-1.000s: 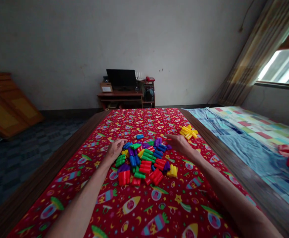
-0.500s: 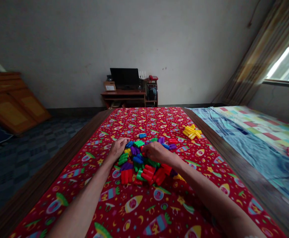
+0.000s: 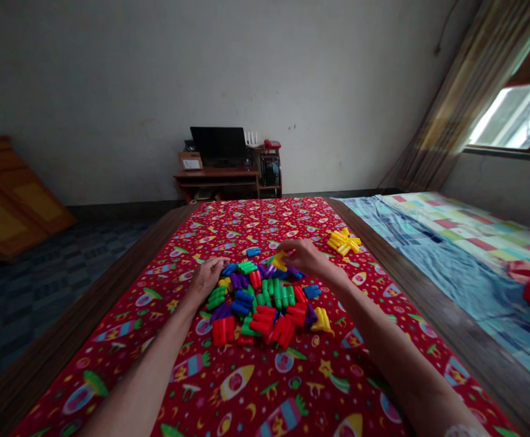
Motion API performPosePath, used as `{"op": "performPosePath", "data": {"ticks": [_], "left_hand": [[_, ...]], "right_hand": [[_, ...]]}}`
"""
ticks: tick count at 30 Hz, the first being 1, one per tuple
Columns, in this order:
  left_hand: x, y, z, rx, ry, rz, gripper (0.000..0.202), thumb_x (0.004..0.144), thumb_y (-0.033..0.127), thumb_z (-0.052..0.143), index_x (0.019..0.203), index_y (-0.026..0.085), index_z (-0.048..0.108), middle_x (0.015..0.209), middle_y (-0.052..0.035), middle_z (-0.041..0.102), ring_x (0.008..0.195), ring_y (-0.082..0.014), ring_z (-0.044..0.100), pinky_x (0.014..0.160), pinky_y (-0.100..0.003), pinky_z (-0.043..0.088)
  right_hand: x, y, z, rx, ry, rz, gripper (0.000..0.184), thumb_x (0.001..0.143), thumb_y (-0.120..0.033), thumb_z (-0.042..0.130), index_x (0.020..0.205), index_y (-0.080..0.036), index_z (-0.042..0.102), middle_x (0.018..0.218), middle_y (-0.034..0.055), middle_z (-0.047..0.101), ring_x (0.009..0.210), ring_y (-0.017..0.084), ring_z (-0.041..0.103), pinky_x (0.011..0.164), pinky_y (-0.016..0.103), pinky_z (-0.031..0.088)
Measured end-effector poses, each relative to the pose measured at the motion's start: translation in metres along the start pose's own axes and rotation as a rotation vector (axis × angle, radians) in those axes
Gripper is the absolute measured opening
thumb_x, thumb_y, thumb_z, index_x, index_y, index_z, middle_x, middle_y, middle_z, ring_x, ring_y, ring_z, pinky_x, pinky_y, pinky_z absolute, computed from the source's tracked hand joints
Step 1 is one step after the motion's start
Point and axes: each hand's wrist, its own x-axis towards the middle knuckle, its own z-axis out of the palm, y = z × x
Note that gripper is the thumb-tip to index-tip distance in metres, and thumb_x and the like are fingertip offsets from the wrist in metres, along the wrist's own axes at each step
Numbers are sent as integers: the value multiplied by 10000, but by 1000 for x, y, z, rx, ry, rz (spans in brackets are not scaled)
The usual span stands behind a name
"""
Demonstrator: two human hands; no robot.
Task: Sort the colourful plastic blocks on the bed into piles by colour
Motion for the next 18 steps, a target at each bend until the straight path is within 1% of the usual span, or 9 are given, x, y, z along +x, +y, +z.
{"op": "performPosePath", "data": {"ticks": [2, 4, 6, 7, 9, 11, 14, 18], "left_hand": [[0, 0, 0, 9, -1, -4, 523, 779, 593, 429, 918, 180, 719, 971, -100, 750, 854, -242, 703, 805, -373, 567], [-1, 1, -1, 15, -7, -1, 515, 786, 584, 426, 909, 178, 718, 983, -105, 747, 856, -244, 702, 807, -380, 568], [-1, 2, -1, 14, -15, 6, 508, 795, 577, 424, 899, 178, 720, 988, -106, 745, 861, -244, 701, 815, -382, 567], [-1, 2, -2, 11, -17, 9, 507, 799, 576, 423, 897, 177, 721, 988, -107, 744, 863, -243, 700, 820, -381, 567], [-2, 3, -2, 6, -16, 11, 508, 803, 576, 424, 896, 176, 723, 983, -107, 744, 865, -242, 700, 827, -378, 565], [-2, 3, -2, 8, -19, 16, 502, 810, 576, 429, 905, 180, 723, 987, -100, 745, 873, -239, 698, 835, -373, 563], [-2, 2, -2, 14, -30, 23, 502, 817, 580, 432, 929, 184, 720, 1007, -89, 742, 887, -233, 693, 842, -367, 559], [-1, 0, -1, 12, -4, 29, 538, 814, 606, 419, 922, 173, 720, 1002, -101, 740, 877, -238, 694, 839, -373, 560]], "right_hand": [[2, 14, -22, 14, 206, 95, 277, 731, -112, 613, 986, -162, 709, 851, 39, 725, 750, 146, 651, 684, 232, 456], [-3, 35, -45, -27, 394, 212, 304, 731, -148, 604, 1022, -155, 692, 893, 57, 730, 787, 164, 658, 725, 259, 473], [-13, 60, -64, -118, 536, 351, 317, 733, -179, 587, 1031, -135, 684, 920, 82, 728, 818, 187, 656, 765, 288, 479], [-20, 72, -72, -169, 581, 422, 319, 736, -190, 577, 1028, -123, 683, 934, 96, 726, 833, 197, 653, 786, 300, 479], [-33, 95, -81, -257, 623, 538, 320, 745, -206, 558, 1022, -105, 683, 954, 119, 721, 858, 214, 647, 818, 315, 476], [-44, 114, -85, -330, 629, 602, 318, 757, -212, 535, 1019, -110, 683, 966, 124, 719, 880, 224, 639, 842, 326, 471], [-51, 132, -83, -392, 622, 605, 296, 755, -209, 520, 989, -137, 686, 960, 112, 720, 892, 231, 629, 857, 343, 467], [-52, 146, -79, -382, 633, 568, 267, 728, -199, 549, 946, -150, 695, 922, 99, 728, 856, 237, 634, 827, 358, 480]]}}
